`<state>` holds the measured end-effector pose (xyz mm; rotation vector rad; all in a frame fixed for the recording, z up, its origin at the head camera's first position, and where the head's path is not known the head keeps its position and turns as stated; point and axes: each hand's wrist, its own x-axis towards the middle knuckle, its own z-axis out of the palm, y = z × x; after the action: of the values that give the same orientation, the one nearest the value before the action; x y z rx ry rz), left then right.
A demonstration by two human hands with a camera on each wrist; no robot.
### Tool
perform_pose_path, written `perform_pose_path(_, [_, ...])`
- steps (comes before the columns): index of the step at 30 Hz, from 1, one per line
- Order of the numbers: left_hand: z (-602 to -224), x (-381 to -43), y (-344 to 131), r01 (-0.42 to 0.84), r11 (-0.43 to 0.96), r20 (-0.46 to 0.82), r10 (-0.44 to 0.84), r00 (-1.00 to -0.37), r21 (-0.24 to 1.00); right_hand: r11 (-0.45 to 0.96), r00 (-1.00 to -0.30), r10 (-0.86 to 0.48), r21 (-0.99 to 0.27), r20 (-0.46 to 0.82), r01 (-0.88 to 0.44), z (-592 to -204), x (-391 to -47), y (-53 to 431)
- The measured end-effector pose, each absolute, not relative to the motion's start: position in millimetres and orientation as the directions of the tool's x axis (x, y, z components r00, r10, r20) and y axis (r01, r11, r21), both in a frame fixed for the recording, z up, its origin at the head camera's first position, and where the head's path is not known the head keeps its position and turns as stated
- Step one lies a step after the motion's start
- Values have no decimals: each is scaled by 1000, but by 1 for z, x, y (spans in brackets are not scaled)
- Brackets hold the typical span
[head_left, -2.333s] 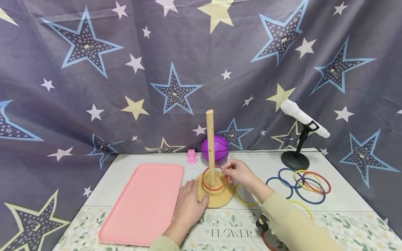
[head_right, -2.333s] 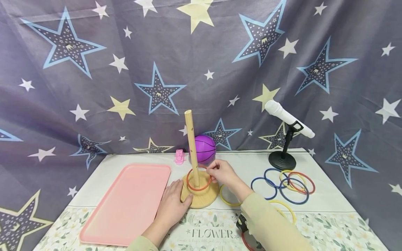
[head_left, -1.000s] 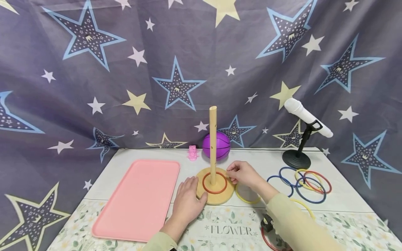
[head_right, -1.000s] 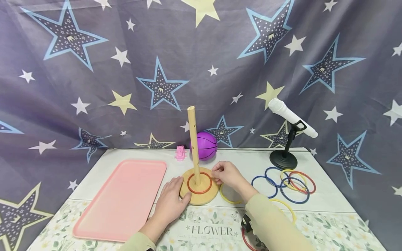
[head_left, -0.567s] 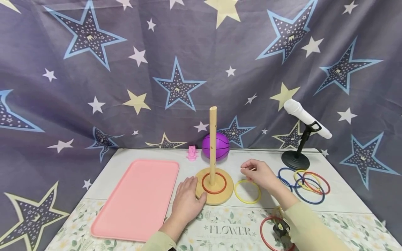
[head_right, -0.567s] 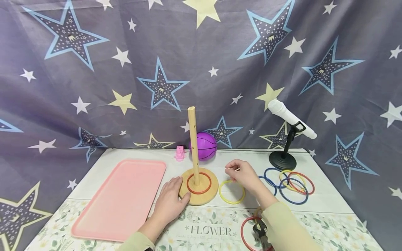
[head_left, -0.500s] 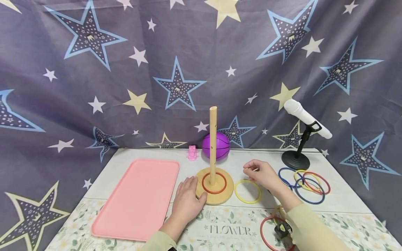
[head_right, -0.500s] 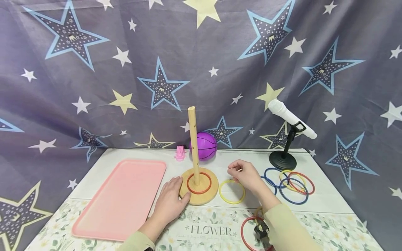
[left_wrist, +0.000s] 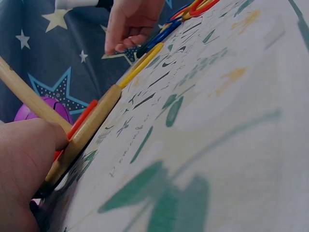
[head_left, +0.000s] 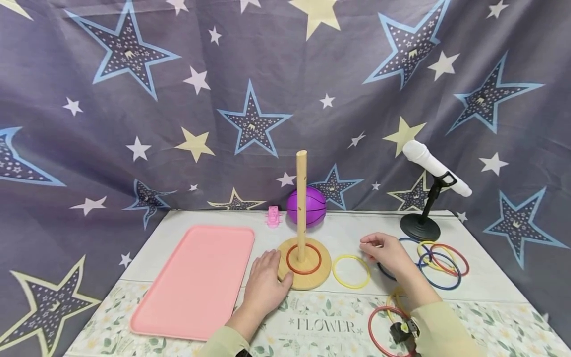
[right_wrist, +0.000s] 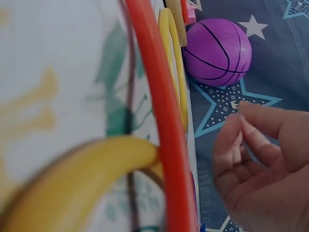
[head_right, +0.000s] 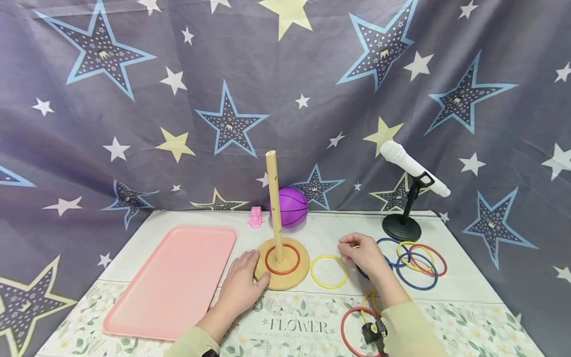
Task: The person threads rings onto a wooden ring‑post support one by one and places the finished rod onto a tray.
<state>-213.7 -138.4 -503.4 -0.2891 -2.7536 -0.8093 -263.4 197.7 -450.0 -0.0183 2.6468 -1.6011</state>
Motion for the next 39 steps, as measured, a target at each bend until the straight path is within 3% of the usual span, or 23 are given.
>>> perform_pose_path(12, [-501,-214,-136,253,831,277,125,-953,495,440,-990,-33,-891,-138,110,-460,-267,211])
perform_pose_path(39, [-503,-212,-137,247,829,283,113,-953,502,530,-990,-91,-847,-105,41,-463,-269,208])
